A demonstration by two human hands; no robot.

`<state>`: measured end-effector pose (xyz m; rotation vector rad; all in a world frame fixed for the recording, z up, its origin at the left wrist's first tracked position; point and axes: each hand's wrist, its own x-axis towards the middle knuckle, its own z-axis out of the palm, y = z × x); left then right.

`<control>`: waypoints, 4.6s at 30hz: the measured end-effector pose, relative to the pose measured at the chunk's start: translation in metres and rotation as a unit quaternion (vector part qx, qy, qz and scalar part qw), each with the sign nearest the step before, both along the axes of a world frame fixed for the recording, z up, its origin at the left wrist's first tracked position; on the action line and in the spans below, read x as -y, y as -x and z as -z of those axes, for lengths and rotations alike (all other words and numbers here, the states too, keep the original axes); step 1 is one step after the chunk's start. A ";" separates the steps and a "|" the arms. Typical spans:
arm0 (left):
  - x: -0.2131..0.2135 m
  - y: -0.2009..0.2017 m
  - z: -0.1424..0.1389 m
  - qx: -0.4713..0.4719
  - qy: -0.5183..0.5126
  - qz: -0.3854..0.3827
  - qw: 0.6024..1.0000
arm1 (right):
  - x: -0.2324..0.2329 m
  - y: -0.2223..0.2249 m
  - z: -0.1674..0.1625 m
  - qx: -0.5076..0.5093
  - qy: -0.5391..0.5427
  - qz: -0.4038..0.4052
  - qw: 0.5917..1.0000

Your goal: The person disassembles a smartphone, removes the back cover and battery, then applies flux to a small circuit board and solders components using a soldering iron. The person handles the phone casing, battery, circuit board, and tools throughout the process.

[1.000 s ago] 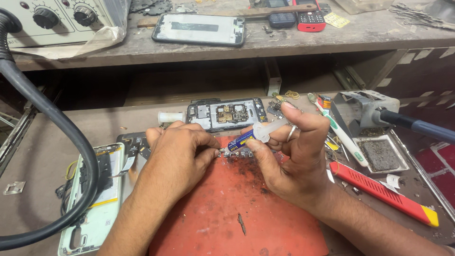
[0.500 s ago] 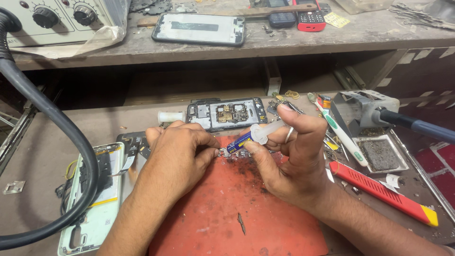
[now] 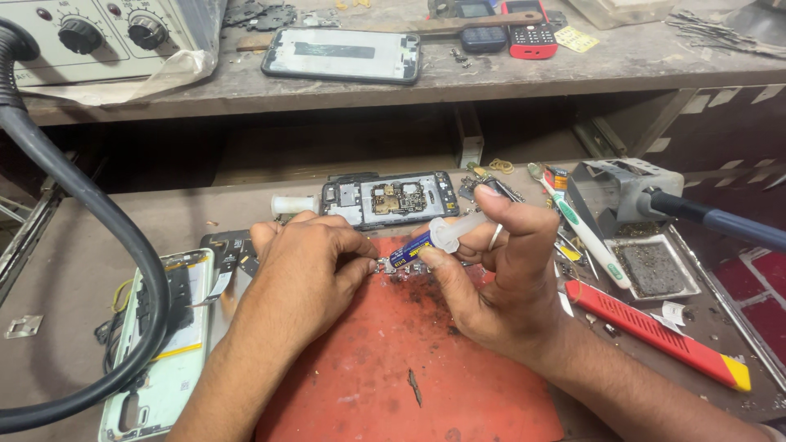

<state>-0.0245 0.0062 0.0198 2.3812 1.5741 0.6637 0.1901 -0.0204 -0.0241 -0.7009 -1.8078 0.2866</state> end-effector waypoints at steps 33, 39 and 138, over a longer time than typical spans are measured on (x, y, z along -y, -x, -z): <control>0.023 0.004 -0.050 0.087 -0.114 -0.008 0.990 | 0.003 -0.012 -0.024 -0.094 0.042 -0.018 0.995; 0.010 0.048 -0.051 -0.080 0.006 -0.208 0.975 | 0.003 -0.011 -0.027 -0.094 0.055 0.001 0.994; -0.033 -0.185 0.003 0.164 -0.098 0.184 0.964 | 0.051 -0.123 -0.011 -0.112 0.192 0.417 0.881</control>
